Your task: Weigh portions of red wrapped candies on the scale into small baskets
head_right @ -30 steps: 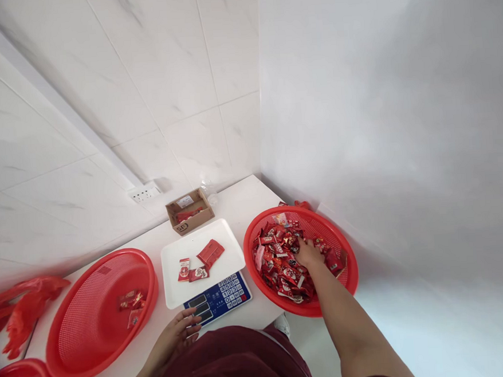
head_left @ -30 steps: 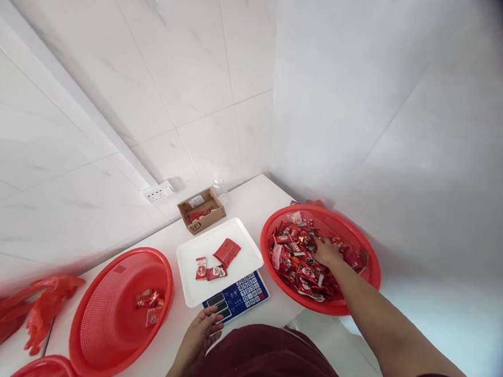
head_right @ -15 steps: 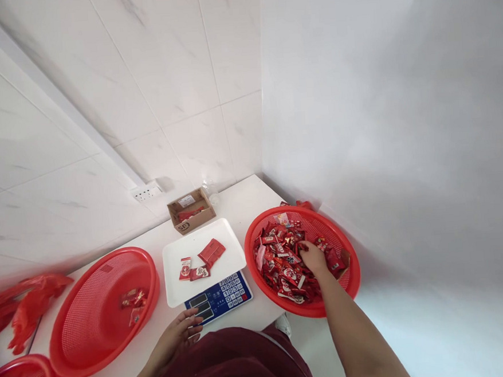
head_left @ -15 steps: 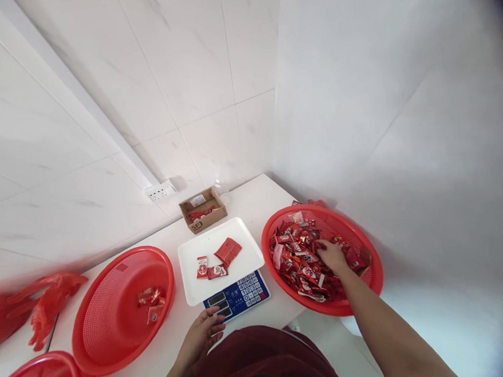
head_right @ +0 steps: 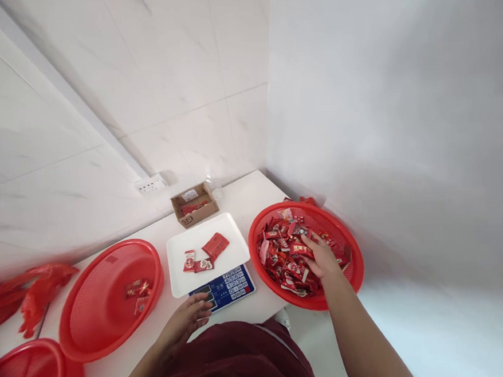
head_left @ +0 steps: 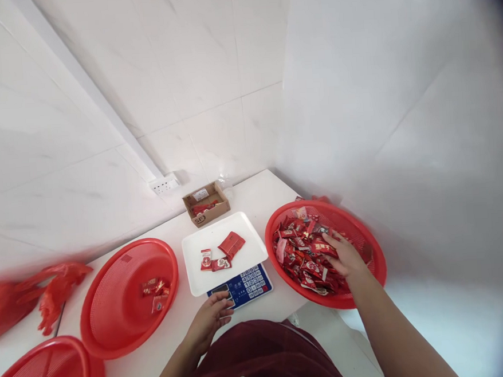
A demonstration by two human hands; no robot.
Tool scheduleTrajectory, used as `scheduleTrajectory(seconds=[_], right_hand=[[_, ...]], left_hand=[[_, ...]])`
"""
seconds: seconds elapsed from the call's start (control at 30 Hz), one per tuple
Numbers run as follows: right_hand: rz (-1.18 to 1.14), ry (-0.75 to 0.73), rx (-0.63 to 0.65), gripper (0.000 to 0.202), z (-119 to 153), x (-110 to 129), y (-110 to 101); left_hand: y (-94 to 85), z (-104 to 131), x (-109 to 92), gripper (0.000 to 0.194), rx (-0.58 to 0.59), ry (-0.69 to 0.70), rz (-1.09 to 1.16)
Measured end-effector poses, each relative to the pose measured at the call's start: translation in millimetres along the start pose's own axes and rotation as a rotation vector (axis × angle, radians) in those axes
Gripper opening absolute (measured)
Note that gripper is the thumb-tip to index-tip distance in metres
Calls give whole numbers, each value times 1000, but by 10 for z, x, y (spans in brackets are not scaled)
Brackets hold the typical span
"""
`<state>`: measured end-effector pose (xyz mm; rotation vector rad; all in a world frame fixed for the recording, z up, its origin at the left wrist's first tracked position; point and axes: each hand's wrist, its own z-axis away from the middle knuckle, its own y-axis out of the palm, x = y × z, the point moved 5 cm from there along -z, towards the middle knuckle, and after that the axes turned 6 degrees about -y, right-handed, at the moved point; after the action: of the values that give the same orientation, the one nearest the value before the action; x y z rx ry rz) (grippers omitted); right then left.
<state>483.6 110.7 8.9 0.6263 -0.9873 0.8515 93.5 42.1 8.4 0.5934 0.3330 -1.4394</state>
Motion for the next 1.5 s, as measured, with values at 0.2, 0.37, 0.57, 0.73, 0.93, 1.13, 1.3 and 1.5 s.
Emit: scheduleTrajectory(seconds=[0.2,0.37,0.57,0.73,0.93,1.13,1.3,1.5], right_hand=[[-45,214,539,45,855,-317,1005],[11,332,856,51,1444,-714,1606],[67,377,867,50,1555,-755,1740],[79,410,864,45,1572,-728,1728],[162,395,904,43,1606,-750,1688],[215,351,822,45,1500,-825,1641],[166,317,711,44,1512,-852,1733],[163,330,723,43,1597,-856,1801]], left_hand=[[241,137,-189,43,109,98,-23],[233,145,-186,51,163,154,-76],[11,62,-114,46,102,163,-62],[-170,-10,-451,35,-22,270,127],[-183,-42,-701,47,-45,229,176],[11,71,-321,43,110,82,-91],[179,147,-122,51,248,57,-248],[110,86,-69,58,197,53,-127]])
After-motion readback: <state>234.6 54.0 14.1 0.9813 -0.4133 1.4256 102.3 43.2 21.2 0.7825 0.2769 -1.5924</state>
